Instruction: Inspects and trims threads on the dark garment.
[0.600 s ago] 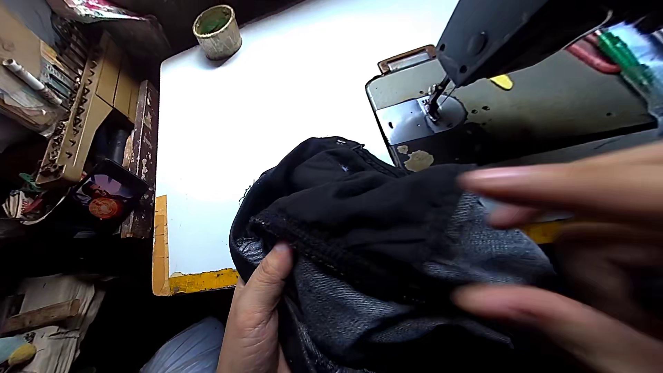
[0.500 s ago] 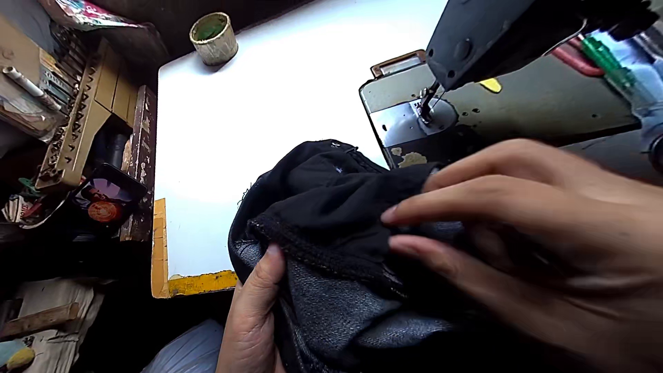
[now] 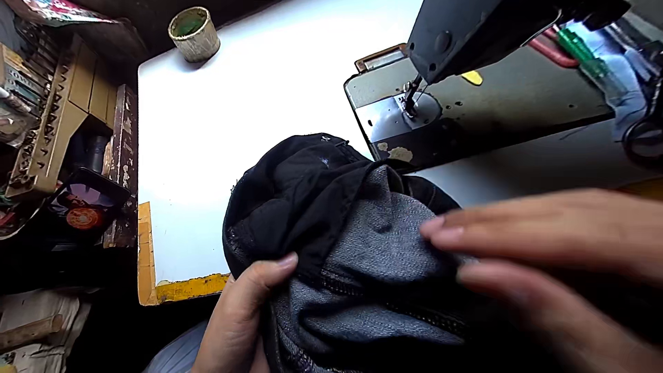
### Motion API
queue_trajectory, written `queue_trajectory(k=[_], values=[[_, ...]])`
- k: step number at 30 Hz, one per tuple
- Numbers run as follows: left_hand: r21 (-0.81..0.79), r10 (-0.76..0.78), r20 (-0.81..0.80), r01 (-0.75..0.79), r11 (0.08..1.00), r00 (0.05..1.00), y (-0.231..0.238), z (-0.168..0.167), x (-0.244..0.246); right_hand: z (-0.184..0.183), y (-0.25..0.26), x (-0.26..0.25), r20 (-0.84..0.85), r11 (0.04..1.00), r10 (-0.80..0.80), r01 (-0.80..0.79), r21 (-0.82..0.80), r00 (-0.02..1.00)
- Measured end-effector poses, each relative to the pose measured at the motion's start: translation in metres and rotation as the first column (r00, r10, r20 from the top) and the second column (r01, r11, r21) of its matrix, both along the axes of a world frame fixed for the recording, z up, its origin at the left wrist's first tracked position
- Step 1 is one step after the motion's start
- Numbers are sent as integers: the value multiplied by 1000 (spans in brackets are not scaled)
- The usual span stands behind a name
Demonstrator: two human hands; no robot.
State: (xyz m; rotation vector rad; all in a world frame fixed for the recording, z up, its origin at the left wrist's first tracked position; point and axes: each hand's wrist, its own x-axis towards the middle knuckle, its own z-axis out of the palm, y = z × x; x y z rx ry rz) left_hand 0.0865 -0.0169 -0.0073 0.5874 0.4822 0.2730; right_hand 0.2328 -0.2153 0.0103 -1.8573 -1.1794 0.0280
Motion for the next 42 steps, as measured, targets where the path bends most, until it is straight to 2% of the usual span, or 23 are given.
queue_trajectory(k=[3, 5, 9, 14, 16, 21, 28, 31, 37, 42], values=[[-11, -28, 57, 29, 1000, 998, -1, -1, 2, -10, -8, -13, 27, 988, -11, 16, -155, 1000], [-38, -48, 101, 52, 998, 994, -1, -2, 5, -17, -7, -14, 49, 982, -20, 29, -187, 999], [-100, -55, 165, 72, 992, 985, 2, -8, 5, -21, -9, -4, -50, 997, 32, -35, -64, 998], [-123, -48, 168, 69, 990, 985, -3, -10, 4, -28, -11, 4, -101, 995, 95, -95, 6, 990], [-97, -35, 164, 51, 994, 986, -6, -11, 2, -29, -13, 6, -137, 996, 94, -92, 17, 986], [10, 116, 39, -116, 993, 993, -25, -3, 0, -38, -21, 12, -170, 998, 66, -64, 17, 983], [163, 162, -13, -157, 974, 987, -43, 3, -5, -52, -28, 16, -214, 998, 57, -57, 7, 975], [168, 195, -12, -191, 967, 981, -48, 6, -6, -55, -30, 15, -238, 997, 66, -71, -10, 969], [167, 227, 19, -227, 959, 974, -53, 7, -7, -45, -30, 14, -237, 992, 75, -97, -81, 969], [189, 232, 8, -230, 955, 973, -55, 8, -5, 1, -17, -3, -362, 993, 49, -7, 116, 931]])
